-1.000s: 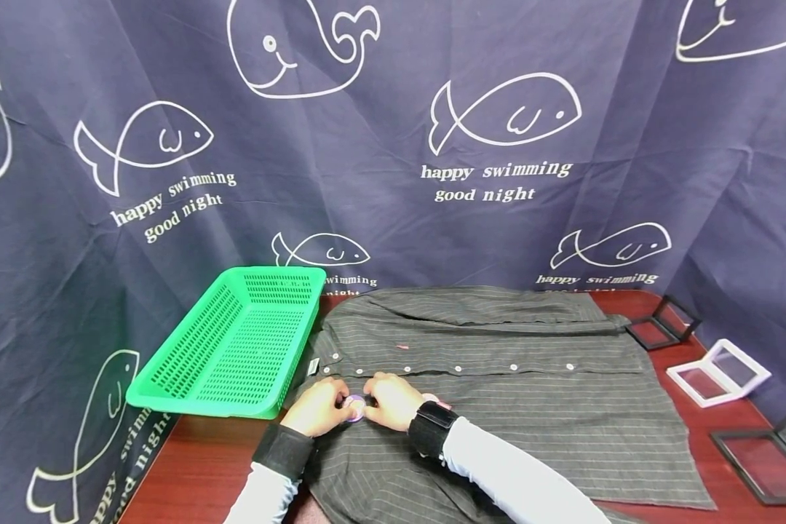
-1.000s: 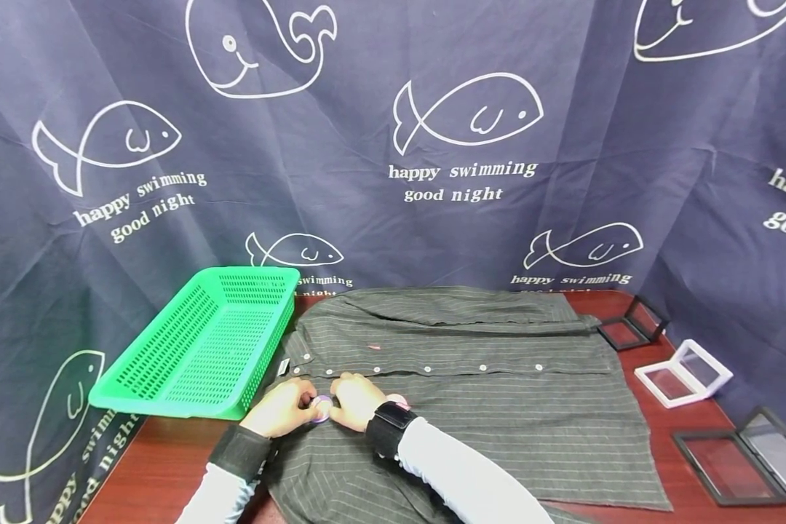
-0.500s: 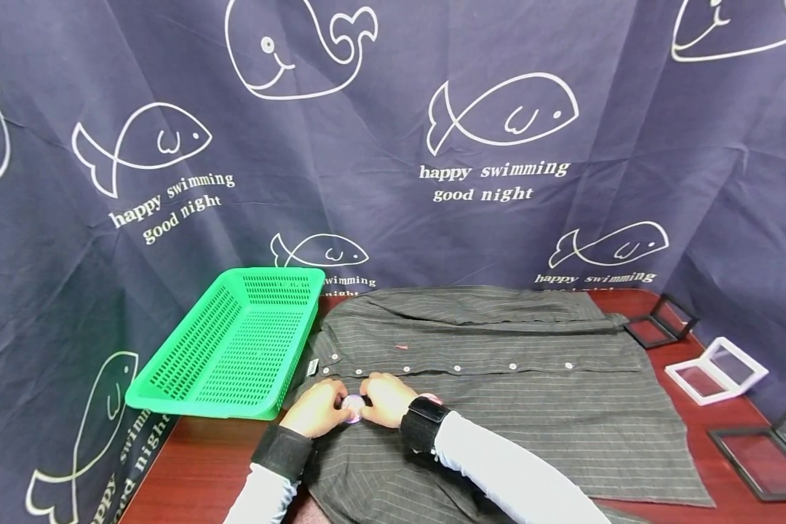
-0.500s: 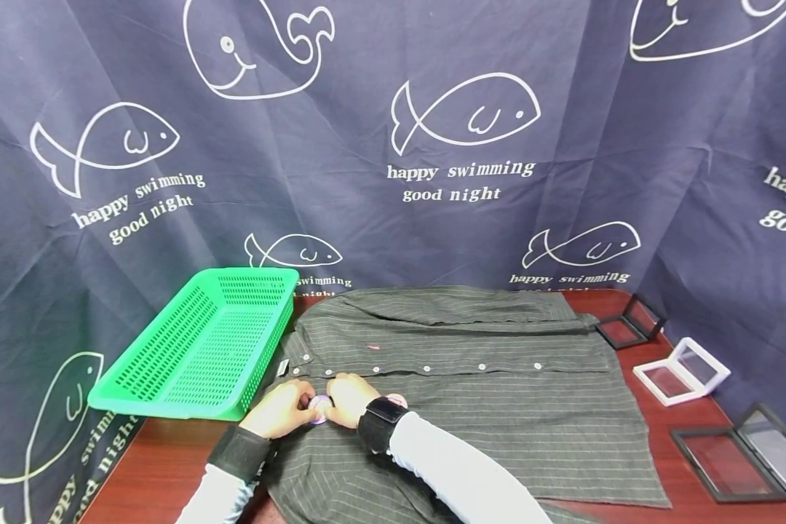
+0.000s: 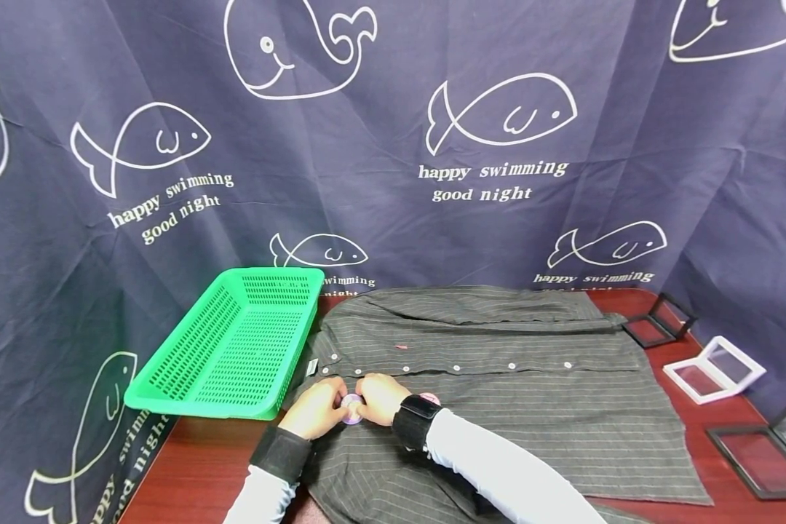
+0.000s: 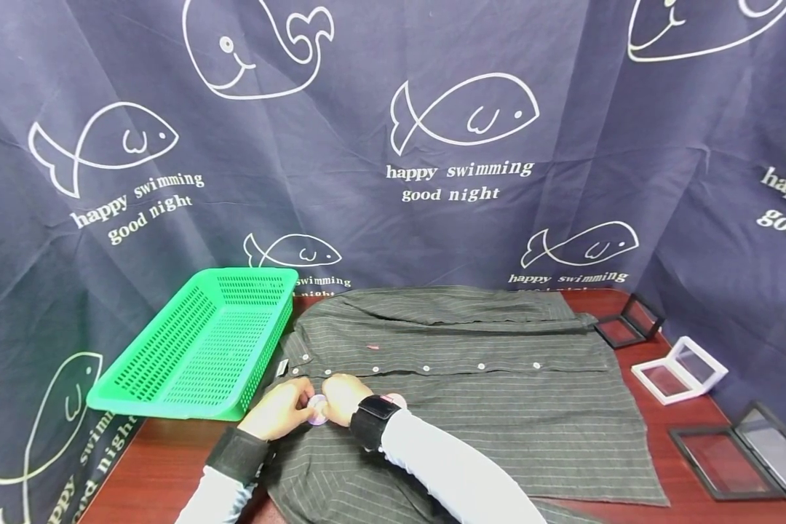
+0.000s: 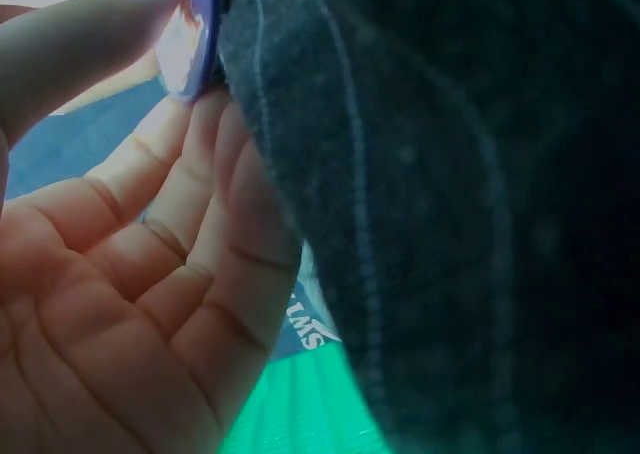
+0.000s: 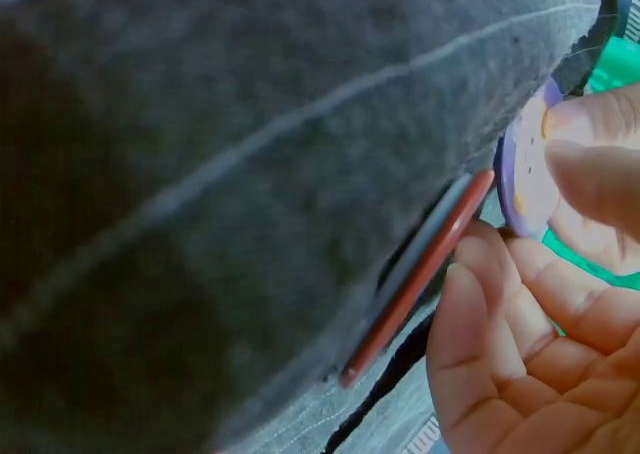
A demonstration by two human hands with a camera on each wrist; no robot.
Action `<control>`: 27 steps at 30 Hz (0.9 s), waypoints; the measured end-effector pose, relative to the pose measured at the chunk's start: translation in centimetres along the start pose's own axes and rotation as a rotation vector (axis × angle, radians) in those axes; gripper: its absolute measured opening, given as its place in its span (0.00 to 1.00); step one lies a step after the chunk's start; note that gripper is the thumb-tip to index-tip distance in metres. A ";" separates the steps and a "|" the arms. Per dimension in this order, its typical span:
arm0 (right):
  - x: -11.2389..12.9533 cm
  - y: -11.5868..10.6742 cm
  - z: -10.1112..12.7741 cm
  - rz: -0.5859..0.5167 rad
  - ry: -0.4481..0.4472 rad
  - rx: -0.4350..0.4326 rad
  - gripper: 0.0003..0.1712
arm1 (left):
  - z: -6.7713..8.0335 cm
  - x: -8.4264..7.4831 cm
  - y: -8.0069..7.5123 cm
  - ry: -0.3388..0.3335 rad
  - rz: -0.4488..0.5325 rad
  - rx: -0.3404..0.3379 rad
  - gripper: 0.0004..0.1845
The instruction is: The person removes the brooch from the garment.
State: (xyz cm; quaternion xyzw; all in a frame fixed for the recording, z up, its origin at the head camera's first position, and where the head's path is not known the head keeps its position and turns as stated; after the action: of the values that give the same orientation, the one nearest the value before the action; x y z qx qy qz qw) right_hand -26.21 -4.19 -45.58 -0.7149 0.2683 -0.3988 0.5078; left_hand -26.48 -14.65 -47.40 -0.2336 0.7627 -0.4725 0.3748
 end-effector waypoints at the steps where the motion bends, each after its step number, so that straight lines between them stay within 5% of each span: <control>1: 0.0 0.0 -0.1 0.004 0.007 0.001 0.09 | 0.0 0.0 0.0 0.006 -0.001 -0.005 0.13; 18: 0.2 -0.4 0.1 -0.038 0.025 0.010 0.06 | 0.2 -0.7 -0.3 0.067 -0.006 0.003 0.09; 27: 0.5 -1.1 0.5 -0.028 -0.015 -0.069 0.08 | 0.1 -1.3 -0.9 0.040 -0.011 0.045 0.06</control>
State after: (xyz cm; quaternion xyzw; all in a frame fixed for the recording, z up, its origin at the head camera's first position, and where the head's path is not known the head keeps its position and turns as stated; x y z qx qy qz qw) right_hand -25.61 -3.94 -44.50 -0.7385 0.2681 -0.3911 0.4794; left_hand -25.64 -14.19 -46.17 -0.2196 0.7580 -0.4962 0.3620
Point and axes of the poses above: each hand's wrist, its own z-axis away from the middle knuckle, its own y-axis out of the palm, x = y × z, the point moved 7 cm from there along -z, towards the middle knuckle, and after that the axes turned 9 degrees about y, right-handed, at the moved point
